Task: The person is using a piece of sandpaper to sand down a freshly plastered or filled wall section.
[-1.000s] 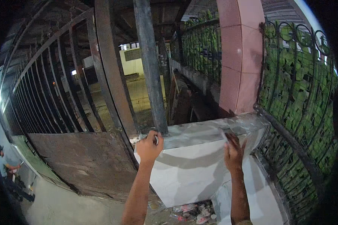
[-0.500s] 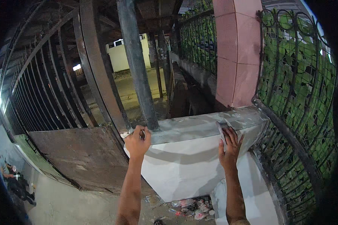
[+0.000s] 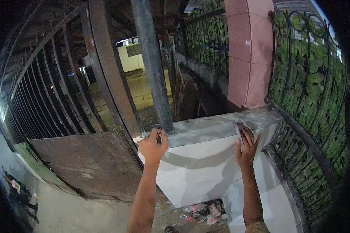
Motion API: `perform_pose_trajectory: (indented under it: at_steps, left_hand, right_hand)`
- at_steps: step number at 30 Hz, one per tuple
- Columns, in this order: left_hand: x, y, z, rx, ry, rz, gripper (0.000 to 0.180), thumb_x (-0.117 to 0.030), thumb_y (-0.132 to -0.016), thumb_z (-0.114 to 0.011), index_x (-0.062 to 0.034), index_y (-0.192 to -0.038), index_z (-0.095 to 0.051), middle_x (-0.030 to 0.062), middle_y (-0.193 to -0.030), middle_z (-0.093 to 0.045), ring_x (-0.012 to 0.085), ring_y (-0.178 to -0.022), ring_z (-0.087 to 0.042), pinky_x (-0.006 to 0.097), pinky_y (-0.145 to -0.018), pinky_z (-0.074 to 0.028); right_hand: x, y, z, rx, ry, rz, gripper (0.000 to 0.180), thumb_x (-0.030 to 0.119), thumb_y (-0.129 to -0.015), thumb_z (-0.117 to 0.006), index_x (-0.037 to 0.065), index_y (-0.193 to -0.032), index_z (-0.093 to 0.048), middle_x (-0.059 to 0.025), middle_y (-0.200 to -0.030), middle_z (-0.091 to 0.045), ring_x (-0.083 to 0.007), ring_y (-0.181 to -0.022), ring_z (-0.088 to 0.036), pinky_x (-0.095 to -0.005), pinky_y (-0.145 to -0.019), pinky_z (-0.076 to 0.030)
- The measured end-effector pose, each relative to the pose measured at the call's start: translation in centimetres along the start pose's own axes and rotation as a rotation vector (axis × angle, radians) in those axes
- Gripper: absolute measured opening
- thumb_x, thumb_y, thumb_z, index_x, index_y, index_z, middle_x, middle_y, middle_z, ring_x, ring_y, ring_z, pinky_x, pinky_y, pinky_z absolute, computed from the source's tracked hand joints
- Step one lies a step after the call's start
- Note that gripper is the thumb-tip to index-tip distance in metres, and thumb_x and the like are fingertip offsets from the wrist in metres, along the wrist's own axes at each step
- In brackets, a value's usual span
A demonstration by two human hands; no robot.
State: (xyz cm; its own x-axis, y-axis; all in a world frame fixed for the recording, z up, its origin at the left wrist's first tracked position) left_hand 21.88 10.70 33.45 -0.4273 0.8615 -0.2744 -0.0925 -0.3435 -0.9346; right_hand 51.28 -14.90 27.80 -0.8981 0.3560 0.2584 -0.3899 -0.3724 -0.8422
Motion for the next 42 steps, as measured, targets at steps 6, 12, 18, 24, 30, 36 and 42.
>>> perform_pose_trajectory:
  at_steps: [6, 12, 18, 24, 30, 36, 42]
  left_hand:
    - [0.0, 0.1, 0.1, 0.03, 0.038, -0.004, 0.016, -0.022, -0.088, -0.073, -0.0161, -0.077, -0.062, -0.0004, -0.049, -0.055, 0.0208, -0.041, -0.059, 0.035, -0.042, -0.045]
    - [0.3, 0.1, -0.4, 0.087, 0.032, 0.006, 0.012, -0.022, -0.089, -0.073, -0.0155, -0.083, -0.064, -0.0007, -0.05, -0.057, 0.0209, -0.042, -0.06, 0.035, -0.042, -0.046]
    - [0.4, 0.0, -0.6, 0.043, 0.02, -0.017, 0.016, -0.026, -0.088, -0.072, -0.0174, -0.078, -0.064, 0.0015, -0.046, -0.056, 0.0232, -0.04, -0.06, 0.037, -0.041, -0.046]
    - [0.2, -0.2, -0.8, 0.107, 0.065, -0.022, 0.017, -0.026, -0.09, -0.073, -0.0167, -0.079, -0.064, 0.0007, -0.05, -0.057, 0.0221, -0.042, -0.06, 0.036, -0.041, -0.045]
    - [0.1, -0.2, -1.1, 0.147, 0.084, -0.009, 0.017, -0.026, -0.09, -0.072, -0.0169, -0.081, -0.062, 0.0008, -0.051, -0.058, 0.0227, -0.042, -0.06, 0.038, -0.042, -0.047]
    - [0.4, -0.1, -0.8, 0.117, 0.1, -0.01, 0.019, -0.026, -0.092, -0.072, -0.0156, -0.078, -0.064, 0.0011, -0.052, -0.057, 0.0227, -0.042, -0.059, 0.038, -0.042, -0.045]
    - [0.4, 0.0, -0.9, 0.14, 0.113, 0.018, 0.018, -0.026, -0.092, -0.072, -0.0149, -0.079, -0.065, 0.0019, -0.052, -0.057, 0.024, -0.043, -0.06, 0.038, -0.043, -0.046]
  right_hand:
    - [2.0, -0.1, 1.1, -0.026, 0.016, -0.046, 0.035, 0.021, -0.106, -0.051, 0.003, -0.133, -0.064, -0.0143, -0.134, -0.066, -0.0335, -0.13, -0.059, -0.0668, -0.125, -0.006]
    - [14.8, 0.5, 0.0, 0.057, -0.075, 0.16, 0.03, 0.018, -0.103, -0.056, 0.003, -0.126, -0.067, -0.0115, -0.124, -0.07, -0.0319, -0.122, -0.063, -0.0695, -0.124, -0.007]
    - [16.5, 1.1, -2.0, 0.162, -0.089, 0.185, 0.029, 0.021, -0.104, -0.057, 0.006, -0.127, -0.067, -0.0096, -0.124, -0.07, -0.0292, -0.12, -0.066, -0.071, -0.124, -0.005]
    - [9.6, 0.0, 0.7, 0.106, 0.132, 0.013, 0.036, 0.027, -0.107, -0.052, 0.008, -0.137, -0.062, -0.0119, -0.125, -0.069, -0.0302, -0.118, -0.066, -0.0711, -0.123, -0.006]
    - [10.3, 0.8, 0.6, 0.117, 0.219, 0.039, 0.036, 0.025, -0.105, -0.057, 0.01, -0.137, -0.063, -0.0073, -0.128, -0.069, -0.0247, -0.126, -0.062, -0.0719, -0.123, -0.008]
    - [18.0, 1.9, -2.0, 0.226, 0.022, 0.259, 0.033, 0.023, -0.098, -0.067, 0.01, -0.128, -0.067, -0.0053, -0.134, -0.065, -0.025, -0.131, -0.059, -0.0737, -0.122, -0.009]
    - [14.0, 1.7, -1.6, 0.179, 0.077, 0.16, 0.034, 0.023, -0.101, -0.063, 0.009, -0.132, -0.066, -0.0057, -0.14, -0.061, -0.0261, -0.136, -0.054, -0.0727, -0.122, -0.01]
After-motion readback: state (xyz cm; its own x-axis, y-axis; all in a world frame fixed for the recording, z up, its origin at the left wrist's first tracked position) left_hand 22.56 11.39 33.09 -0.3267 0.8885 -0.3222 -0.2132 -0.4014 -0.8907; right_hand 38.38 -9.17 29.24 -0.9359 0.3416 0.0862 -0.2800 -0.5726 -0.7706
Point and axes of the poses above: each hand's wrist, its own y-axis away from the middle knuckle, its own z-axis out of the back of the hand, x = y × z, the point moved 10 cm from there along -y, towards the middle knuckle
